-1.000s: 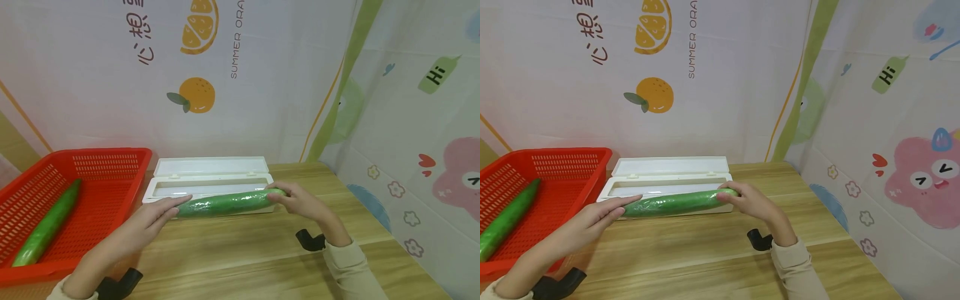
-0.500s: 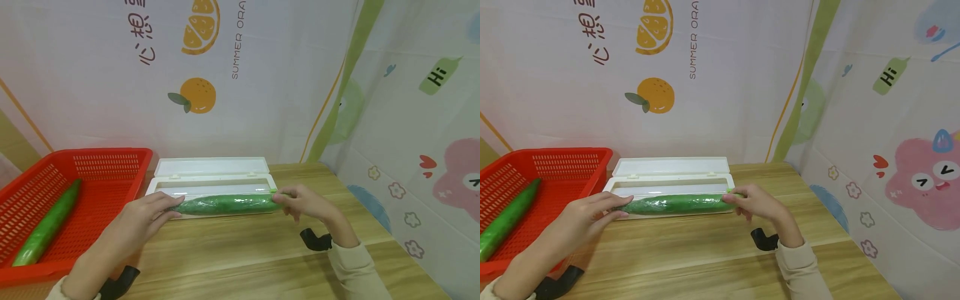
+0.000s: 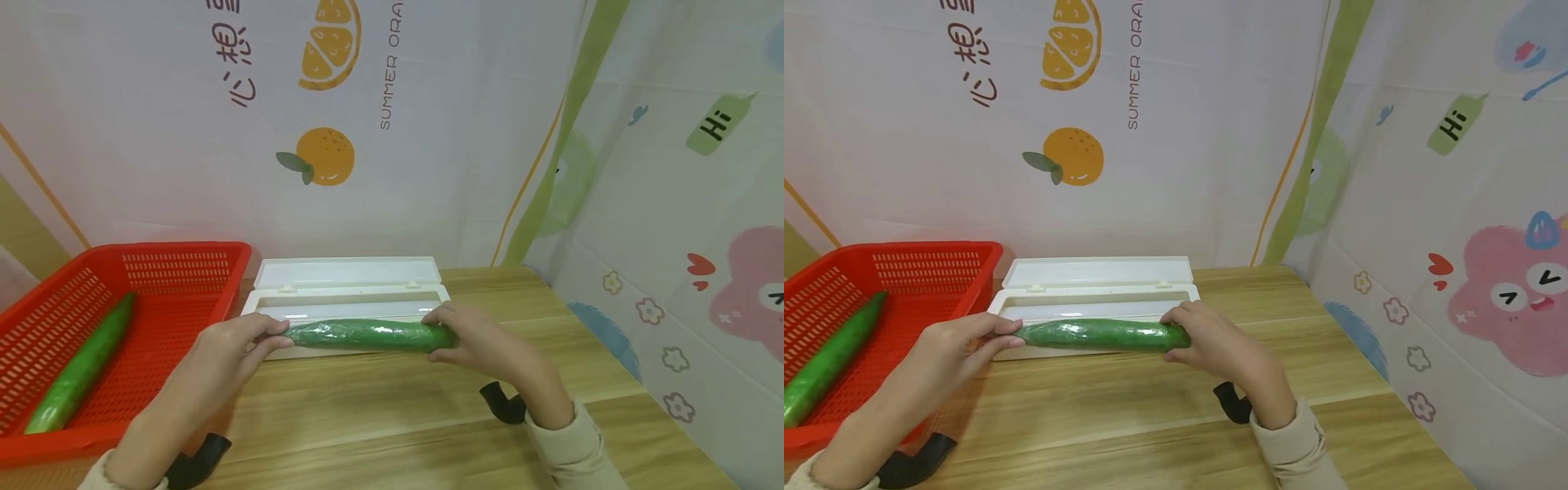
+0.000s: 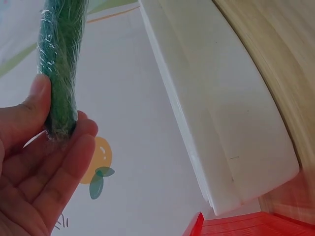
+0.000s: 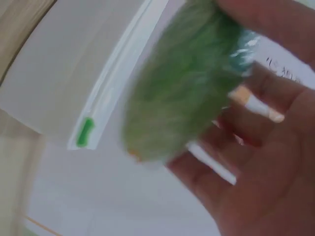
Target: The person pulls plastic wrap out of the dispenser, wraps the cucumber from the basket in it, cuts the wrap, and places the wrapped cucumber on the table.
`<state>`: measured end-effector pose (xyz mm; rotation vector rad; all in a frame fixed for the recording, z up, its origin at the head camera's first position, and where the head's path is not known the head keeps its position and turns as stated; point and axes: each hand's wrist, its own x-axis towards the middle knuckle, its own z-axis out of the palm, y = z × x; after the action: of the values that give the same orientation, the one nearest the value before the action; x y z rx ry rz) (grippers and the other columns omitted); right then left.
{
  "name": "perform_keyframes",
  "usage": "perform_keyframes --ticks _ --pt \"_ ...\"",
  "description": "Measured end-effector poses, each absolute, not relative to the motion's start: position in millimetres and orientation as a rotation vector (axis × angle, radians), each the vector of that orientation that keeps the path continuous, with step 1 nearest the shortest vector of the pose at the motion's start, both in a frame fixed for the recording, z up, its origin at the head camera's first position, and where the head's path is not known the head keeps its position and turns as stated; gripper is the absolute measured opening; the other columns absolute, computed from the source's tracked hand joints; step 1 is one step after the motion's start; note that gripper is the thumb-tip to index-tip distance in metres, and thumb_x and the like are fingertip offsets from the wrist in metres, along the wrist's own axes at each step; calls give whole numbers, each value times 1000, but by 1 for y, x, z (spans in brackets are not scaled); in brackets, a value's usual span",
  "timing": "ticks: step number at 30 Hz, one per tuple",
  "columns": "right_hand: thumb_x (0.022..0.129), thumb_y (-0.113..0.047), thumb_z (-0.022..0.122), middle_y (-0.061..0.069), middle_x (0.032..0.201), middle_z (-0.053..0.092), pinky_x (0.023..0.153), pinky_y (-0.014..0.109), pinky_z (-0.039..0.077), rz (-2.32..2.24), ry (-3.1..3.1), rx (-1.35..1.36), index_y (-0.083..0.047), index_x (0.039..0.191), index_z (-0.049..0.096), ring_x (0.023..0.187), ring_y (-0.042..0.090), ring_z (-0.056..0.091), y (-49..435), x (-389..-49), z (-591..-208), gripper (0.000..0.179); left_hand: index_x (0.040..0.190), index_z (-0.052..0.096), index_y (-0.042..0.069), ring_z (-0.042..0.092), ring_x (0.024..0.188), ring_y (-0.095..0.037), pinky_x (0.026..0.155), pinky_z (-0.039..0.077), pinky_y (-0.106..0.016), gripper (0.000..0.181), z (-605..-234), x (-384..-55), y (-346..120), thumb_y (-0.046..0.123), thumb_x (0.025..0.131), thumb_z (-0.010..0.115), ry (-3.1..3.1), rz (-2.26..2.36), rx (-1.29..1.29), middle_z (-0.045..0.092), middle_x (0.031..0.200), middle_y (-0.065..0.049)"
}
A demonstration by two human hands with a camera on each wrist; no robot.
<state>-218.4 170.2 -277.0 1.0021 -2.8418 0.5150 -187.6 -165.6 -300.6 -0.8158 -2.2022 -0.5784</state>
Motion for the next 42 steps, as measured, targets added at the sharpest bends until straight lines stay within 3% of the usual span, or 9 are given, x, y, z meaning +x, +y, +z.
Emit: perform_keyframes --ticks 4,6,11,15,26,42 --pt "74 -21 78 -3 94 51 68 22 44 407 -2767 983 -6 108 62 79 8 45 168 -214 -276 40 86 63 10 66 69 -7 64 52 -19 27 -302 -189 -161 12 66 80 -2238 -590 -731 69 78 5" --pt "73 -21 79 -4 92 52 67 21 44 365 -2733 981 -6 107 63 78 8 46 169 -213 -276 40 92 60 10 68 72 -12 63 55 -26 31 -302 -188 -158 11 68 79 -2318 -632 -649 70 81 1" --pt "72 -20 79 -1 95 55 71 26 47 314 -2722 908 -5 106 63 82 10 51 173 -215 -275 40 122 50 6 64 94 -30 76 53 -46 45 -303 -188 -155 23 84 68 -2562 -650 -450 64 108 -14" --pt "71 -19 80 1 95 56 71 29 48 329 -2739 821 -5 104 63 82 12 52 178 -217 -275 40 129 48 3 57 105 -37 85 48 -53 50 -312 -190 -154 20 86 66 -2638 -507 -441 55 121 -20" --pt "71 -20 80 5 99 59 72 33 49 387 -2733 648 -3 105 63 85 18 56 186 -221 -272 42 121 57 1 58 102 -39 87 46 -53 55 -341 -198 -152 18 73 78 -2620 -247 -506 57 119 -21" --pt "76 -24 77 14 98 60 64 36 49 432 -2802 368 1 110 62 82 24 56 207 -228 -267 45 123 58 2 56 92 -31 86 46 -47 55 -343 -200 -152 18 74 77 -2621 -164 -507 59 107 -15"
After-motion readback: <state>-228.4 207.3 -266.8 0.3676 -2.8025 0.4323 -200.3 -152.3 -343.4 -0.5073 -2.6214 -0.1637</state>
